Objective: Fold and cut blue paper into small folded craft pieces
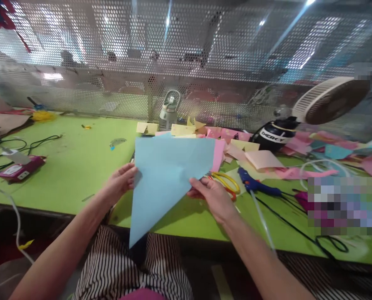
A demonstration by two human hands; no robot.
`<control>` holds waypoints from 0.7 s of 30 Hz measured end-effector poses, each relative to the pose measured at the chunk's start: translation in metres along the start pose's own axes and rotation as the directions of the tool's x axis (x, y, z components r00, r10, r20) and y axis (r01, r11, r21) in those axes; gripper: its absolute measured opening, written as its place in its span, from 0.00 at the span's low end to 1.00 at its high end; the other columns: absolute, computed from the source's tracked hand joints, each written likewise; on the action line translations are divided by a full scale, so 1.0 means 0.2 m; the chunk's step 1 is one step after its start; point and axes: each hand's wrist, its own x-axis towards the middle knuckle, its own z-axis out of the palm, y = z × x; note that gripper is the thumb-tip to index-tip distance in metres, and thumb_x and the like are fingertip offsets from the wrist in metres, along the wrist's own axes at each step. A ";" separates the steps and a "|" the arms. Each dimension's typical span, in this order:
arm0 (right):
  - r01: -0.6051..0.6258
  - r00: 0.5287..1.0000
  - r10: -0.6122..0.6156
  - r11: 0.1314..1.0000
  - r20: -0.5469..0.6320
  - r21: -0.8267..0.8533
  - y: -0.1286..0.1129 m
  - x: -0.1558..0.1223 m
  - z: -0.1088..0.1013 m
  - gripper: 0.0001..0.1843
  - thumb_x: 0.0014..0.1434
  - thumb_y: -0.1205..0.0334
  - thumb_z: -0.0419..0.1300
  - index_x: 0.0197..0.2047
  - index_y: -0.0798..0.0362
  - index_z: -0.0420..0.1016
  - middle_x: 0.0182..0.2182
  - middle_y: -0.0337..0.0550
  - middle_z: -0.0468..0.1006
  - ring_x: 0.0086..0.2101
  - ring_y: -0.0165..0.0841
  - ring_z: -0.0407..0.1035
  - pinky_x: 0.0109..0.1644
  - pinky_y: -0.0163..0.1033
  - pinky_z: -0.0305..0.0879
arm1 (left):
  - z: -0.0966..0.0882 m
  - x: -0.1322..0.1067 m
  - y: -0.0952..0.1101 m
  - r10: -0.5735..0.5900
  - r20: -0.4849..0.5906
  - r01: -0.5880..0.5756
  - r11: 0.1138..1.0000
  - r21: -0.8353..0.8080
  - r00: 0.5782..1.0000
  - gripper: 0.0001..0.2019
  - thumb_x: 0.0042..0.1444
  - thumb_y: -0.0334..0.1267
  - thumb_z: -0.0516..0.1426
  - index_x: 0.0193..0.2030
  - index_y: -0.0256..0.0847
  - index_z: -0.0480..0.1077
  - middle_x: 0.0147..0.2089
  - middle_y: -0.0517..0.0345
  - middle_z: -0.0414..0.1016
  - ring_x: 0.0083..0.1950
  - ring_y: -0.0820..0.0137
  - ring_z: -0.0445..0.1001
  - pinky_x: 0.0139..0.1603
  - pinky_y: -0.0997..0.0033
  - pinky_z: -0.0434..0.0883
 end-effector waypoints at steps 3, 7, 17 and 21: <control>0.050 0.998 -0.049 0.998 -0.025 0.035 -0.05 0.02 -0.01 0.24 0.35 0.43 0.75 0.23 0.53 0.75 0.21 0.37 0.76 0.23 0.27 0.70 0.32 0.34 0.70 | 0.03 -0.09 -0.03 -0.120 0.176 0.112 0.992 0.056 0.977 0.31 0.42 0.62 0.66 0.43 0.37 0.74 0.37 0.52 0.78 0.39 0.65 0.76 0.40 0.67 0.72; 0.091 0.996 -0.091 0.995 0.003 0.045 -0.10 0.00 0.00 0.22 0.38 0.41 0.73 0.26 0.51 0.77 0.24 0.37 0.79 0.26 0.27 0.71 0.36 0.35 0.69 | 0.10 -0.19 -0.08 -0.262 0.174 0.215 0.945 0.246 0.949 0.23 0.40 0.50 0.70 0.40 0.36 0.78 0.39 0.50 0.80 0.40 0.62 0.77 0.43 0.64 0.73; 0.114 0.990 -0.116 0.993 0.076 0.030 0.04 -0.10 0.15 0.20 0.48 0.43 0.68 0.21 0.51 0.76 0.22 0.37 0.76 0.27 0.29 0.66 0.39 0.38 0.62 | 0.17 -0.21 -0.14 -0.198 0.160 0.157 0.959 0.238 0.967 0.22 0.44 0.52 0.68 0.38 0.34 0.80 0.36 0.46 0.82 0.37 0.62 0.79 0.42 0.66 0.75; 0.103 0.981 -0.115 0.991 0.153 0.085 0.05 -0.12 0.19 0.19 0.45 0.43 0.69 0.26 0.51 0.78 0.26 0.38 0.78 0.31 0.32 0.69 0.42 0.39 0.64 | 0.18 -0.21 -0.19 -0.182 0.092 0.160 0.965 0.209 0.979 0.22 0.44 0.54 0.68 0.37 0.35 0.80 0.33 0.49 0.82 0.33 0.66 0.79 0.40 0.68 0.75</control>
